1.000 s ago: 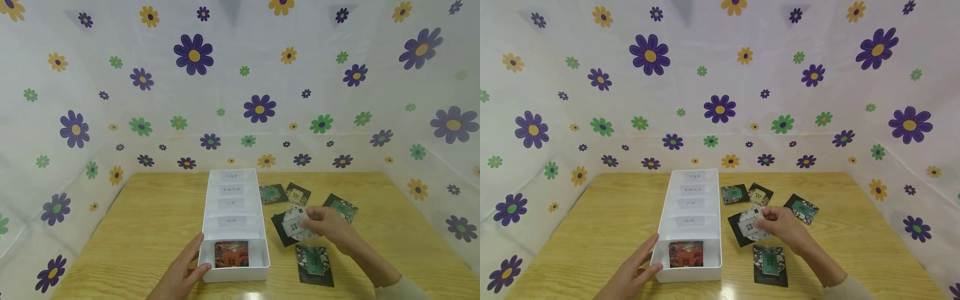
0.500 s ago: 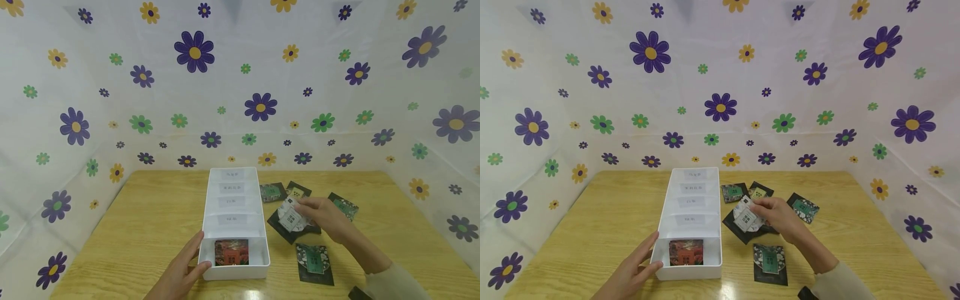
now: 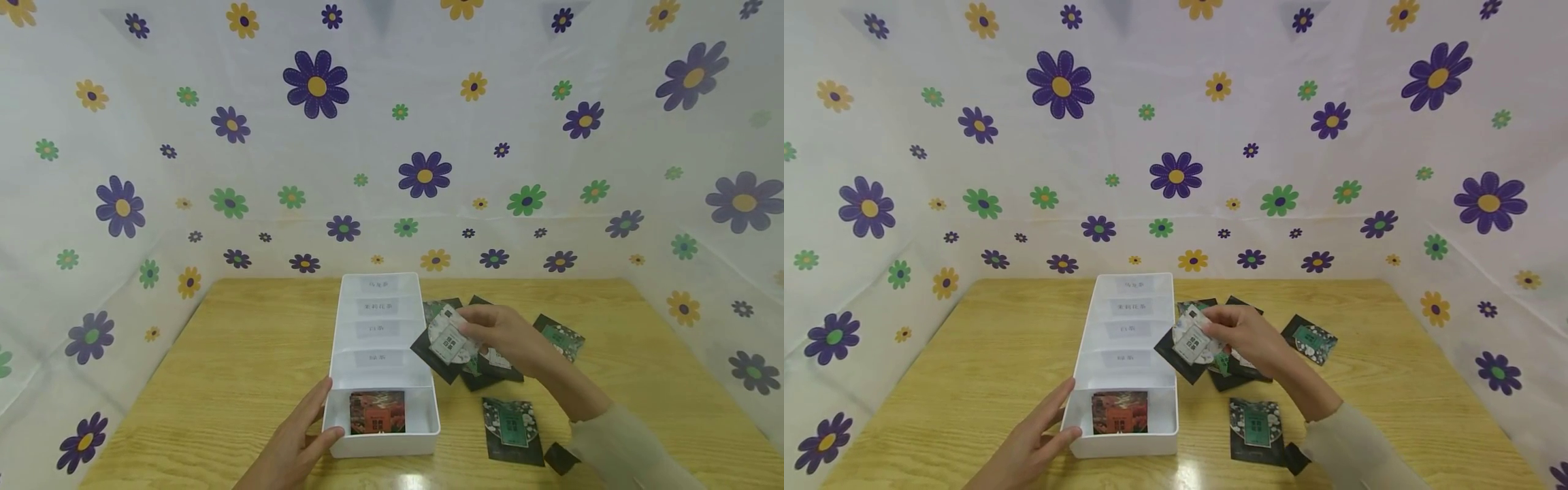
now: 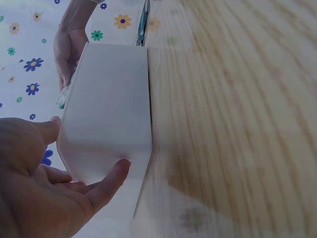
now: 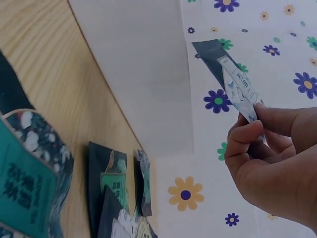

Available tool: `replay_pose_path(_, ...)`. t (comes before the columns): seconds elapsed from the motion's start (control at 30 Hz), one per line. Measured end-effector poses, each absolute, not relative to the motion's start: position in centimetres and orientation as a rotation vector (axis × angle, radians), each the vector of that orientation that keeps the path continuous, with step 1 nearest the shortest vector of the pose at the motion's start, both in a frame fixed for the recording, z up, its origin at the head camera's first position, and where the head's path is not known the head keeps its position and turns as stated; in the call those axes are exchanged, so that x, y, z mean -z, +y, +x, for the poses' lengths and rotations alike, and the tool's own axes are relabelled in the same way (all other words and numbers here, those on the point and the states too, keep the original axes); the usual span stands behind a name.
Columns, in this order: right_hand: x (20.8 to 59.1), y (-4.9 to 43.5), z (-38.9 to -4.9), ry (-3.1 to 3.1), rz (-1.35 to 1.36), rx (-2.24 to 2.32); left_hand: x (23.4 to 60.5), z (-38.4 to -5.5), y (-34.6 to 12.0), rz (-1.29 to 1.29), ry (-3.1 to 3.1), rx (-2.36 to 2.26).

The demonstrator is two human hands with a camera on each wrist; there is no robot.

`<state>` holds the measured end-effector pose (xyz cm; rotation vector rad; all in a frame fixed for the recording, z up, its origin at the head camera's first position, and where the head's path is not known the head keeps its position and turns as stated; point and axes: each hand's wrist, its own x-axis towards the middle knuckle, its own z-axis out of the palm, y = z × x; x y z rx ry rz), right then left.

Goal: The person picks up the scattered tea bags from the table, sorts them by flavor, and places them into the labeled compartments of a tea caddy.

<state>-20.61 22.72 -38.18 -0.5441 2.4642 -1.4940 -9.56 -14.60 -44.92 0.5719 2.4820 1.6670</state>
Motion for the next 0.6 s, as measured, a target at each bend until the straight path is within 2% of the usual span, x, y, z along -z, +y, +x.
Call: replay_pose_path(0.6, 37.4, 18.9, -24.1, 2.330, -0.536, 1.651, 45.0, -9.6, -14.7, 0.594, 2.473, -1.667)
